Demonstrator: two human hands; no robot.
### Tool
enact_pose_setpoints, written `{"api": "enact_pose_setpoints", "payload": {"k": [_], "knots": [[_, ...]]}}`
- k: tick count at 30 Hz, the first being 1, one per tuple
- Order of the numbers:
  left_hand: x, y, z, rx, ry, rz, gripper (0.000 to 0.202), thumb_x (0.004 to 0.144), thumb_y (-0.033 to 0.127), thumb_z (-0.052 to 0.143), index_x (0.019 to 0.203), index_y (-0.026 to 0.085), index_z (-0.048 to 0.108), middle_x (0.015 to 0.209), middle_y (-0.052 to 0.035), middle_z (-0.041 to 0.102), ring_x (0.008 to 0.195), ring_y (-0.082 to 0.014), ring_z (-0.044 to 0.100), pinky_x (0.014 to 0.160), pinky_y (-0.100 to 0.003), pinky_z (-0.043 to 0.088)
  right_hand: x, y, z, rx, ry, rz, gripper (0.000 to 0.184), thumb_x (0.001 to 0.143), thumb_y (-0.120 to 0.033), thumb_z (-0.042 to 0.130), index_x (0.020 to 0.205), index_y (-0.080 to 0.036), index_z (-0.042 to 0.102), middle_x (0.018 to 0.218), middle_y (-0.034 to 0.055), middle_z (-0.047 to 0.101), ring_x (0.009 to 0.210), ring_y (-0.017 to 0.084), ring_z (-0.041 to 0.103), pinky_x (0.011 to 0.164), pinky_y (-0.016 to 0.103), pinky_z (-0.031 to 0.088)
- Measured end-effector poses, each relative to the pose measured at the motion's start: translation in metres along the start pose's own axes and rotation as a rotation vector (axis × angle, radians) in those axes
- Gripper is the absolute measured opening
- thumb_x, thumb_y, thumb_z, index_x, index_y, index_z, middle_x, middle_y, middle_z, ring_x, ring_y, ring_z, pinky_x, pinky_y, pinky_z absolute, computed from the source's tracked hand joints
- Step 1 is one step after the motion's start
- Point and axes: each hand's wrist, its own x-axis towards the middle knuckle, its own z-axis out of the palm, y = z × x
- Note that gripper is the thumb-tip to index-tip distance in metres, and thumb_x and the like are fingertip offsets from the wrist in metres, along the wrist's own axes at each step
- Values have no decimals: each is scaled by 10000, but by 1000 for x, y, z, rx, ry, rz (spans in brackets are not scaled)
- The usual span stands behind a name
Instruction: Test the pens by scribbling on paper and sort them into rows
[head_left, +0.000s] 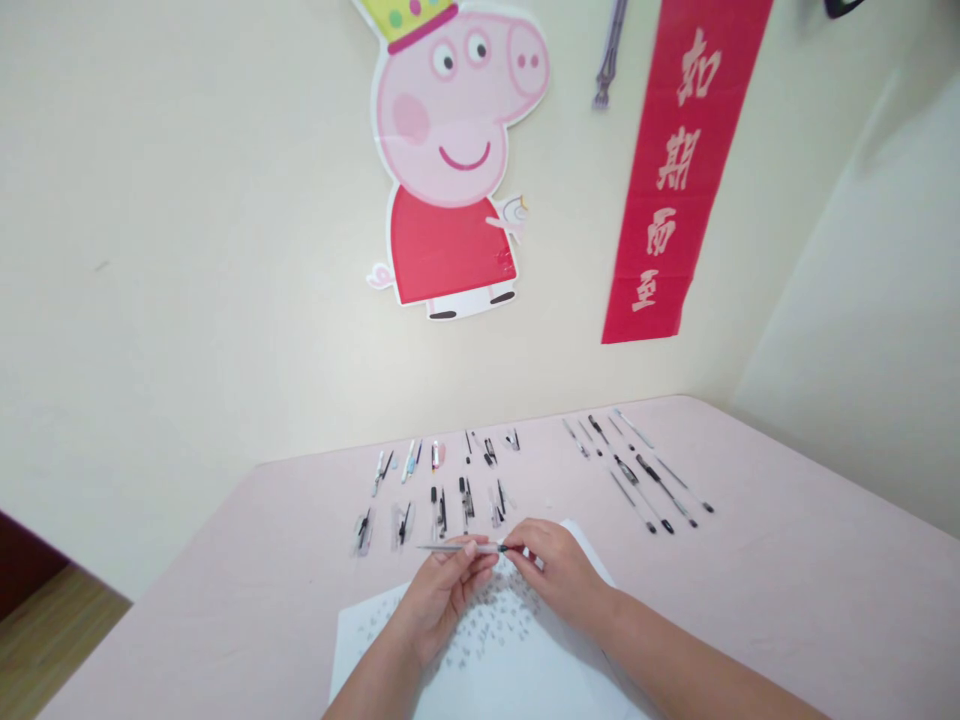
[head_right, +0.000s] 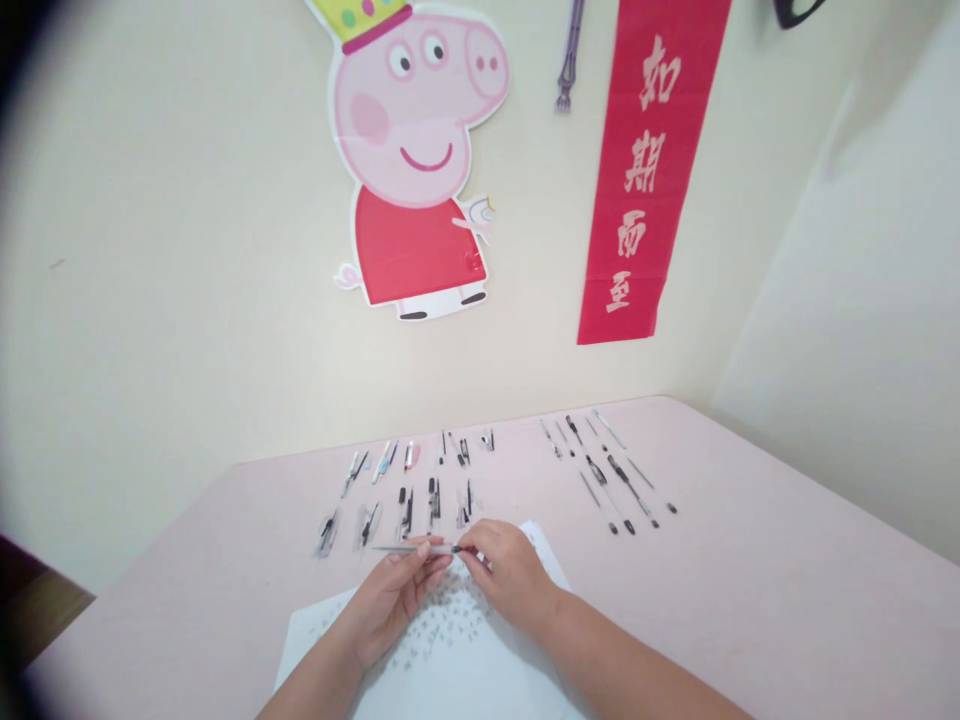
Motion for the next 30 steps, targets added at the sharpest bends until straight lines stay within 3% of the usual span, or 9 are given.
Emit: {"api": "enact_pose_setpoints", "payload": {"k": [8,15,30], "knots": [[2,-1,-4,-15,-20,-1,99,795,119,651,885,82,674,842,-119,736,759,-142,699,712,-201,561,0,-2,2,73,-56,90,174,875,-275,521,974,-181,630,858,59,662,749,161,590,697,272,440],[1,0,-2,-4,-22,-5,105,781,108,664,882,82,673,857,-115,733,767,-142,699,715,-197,561,-1,4,6,88,-78,197,388,943,-360,333,681,-170,546,659,25,570,635,148,526,599,262,380],[-1,2,0,-6,-24,0,100,780,125,671,872,86,672,849,-110,735,759,-140,702,706,-187,565,0,0,5,105,-35,163,146,858,-205,503,772,-181,618,723,21,617,675,148,553,632,260,408]]}}
